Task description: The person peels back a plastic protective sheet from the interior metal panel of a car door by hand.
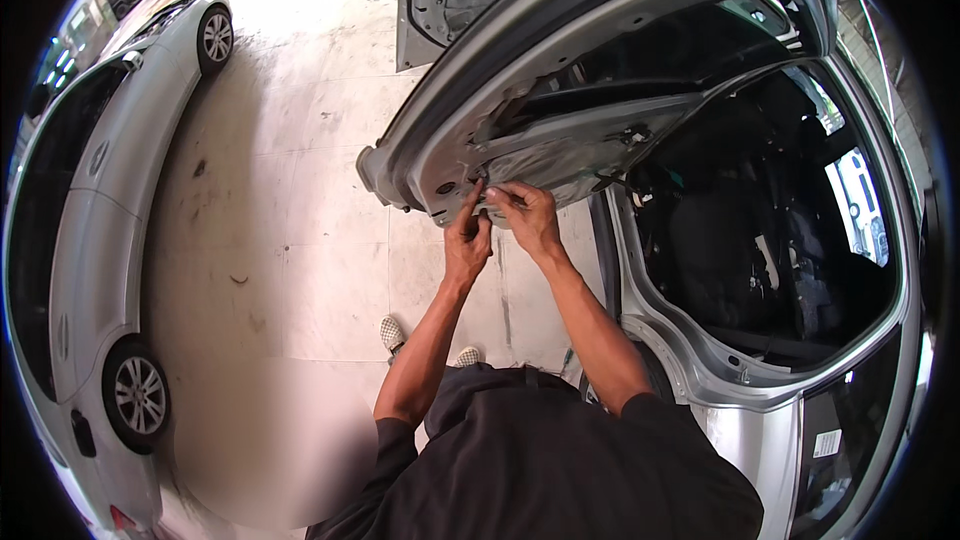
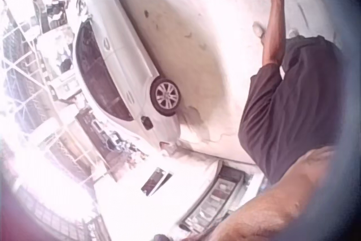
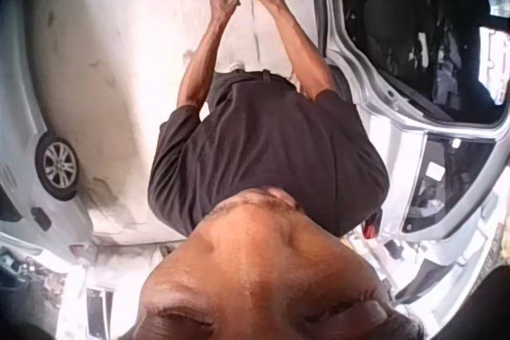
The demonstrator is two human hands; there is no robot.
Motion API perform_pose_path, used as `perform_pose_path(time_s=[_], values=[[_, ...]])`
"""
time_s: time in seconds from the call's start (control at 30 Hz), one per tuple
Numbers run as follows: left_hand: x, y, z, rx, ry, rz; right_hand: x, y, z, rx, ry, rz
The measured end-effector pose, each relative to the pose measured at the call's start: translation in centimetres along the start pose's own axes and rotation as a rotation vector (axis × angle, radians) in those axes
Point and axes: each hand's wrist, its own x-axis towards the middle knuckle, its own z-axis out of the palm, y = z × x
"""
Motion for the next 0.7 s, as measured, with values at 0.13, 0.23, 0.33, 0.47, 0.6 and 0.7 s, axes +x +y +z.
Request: perform_pose_path(time_s=[0.13,0.23,0.33,0.47,0.6,0.7], values=[[-0.1,1.1,-0.7,0.286,0.165,0.279,-0.7,-1.1,0.2,-0.106,0.092,-0.064],[0.6,4.3,-0.9,0.422,0.317,0.289,-1.6,-1.9,1.6,-0.158,0.180,-0.156],[1.4,7.9,0.1,0.681,0.373,0.155,-2.5,-1.8,2.7,-0.220,0.173,-0.191],[1.9,8.7,1.5,0.796,0.365,0.049,-2.8,-1.2,2.8,-0.147,0.222,-0.256],[2.0,9.1,2.8,0.868,0.426,0.125,-3.5,0.2,3.0,-0.016,0.163,-0.217],[2.5,9.0,3.9,0.904,0.465,0.128,-3.9,1.2,4.1,0.662,0.065,0.125]])
